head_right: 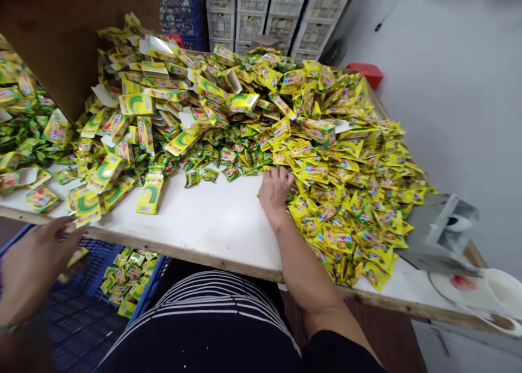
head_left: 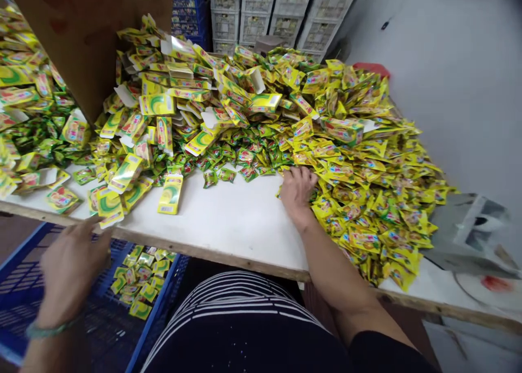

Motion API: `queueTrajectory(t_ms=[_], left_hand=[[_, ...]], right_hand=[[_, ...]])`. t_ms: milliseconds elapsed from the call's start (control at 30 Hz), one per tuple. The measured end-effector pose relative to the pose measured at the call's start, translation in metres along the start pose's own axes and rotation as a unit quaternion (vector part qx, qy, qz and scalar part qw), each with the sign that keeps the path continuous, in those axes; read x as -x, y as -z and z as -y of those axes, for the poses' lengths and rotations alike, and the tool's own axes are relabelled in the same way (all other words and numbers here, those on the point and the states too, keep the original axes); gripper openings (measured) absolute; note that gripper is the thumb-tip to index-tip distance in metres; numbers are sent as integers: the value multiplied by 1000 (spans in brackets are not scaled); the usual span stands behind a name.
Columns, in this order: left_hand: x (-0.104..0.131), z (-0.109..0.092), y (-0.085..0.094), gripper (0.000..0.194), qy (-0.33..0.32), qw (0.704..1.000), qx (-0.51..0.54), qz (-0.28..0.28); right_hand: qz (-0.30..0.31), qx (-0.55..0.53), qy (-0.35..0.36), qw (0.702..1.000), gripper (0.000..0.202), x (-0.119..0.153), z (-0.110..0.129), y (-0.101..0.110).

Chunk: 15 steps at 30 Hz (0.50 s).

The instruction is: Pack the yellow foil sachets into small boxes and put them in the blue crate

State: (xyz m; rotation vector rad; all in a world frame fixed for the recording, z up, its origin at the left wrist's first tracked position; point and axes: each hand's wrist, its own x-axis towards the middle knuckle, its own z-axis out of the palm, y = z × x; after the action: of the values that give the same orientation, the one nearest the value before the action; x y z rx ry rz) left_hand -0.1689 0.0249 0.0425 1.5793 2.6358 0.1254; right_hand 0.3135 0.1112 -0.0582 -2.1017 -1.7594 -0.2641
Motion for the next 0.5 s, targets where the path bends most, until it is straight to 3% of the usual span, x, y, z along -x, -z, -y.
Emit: queueTrajectory(t_ms=[33, 133, 200, 267, 367, 500], left_hand=[[4, -25, -3, 34, -36, 998, -23, -38], [4, -109, -22, 36, -132, 991, 33, -11], [-7, -161, -39, 43, -138, 989, 51, 14], [-19, -202, -59, 48, -137, 988, 49, 56], [-32, -238, -87, 44, -148, 986, 40, 67], [-33, -243, -104, 31, -175, 980, 73, 63]], right_hand=[[-16, -18, 0, 1000, 32, 1, 1, -2], [-48, -111, 14, 993, 31, 9, 16, -1], [-16, -195, 9, 981, 32, 18, 32, 0], [52, -267, -18, 962, 31, 27, 48, 0], [134, -325, -60, 934, 26, 34, 62, -7], [158, -326, -41, 931, 18, 34, 64, -16]])
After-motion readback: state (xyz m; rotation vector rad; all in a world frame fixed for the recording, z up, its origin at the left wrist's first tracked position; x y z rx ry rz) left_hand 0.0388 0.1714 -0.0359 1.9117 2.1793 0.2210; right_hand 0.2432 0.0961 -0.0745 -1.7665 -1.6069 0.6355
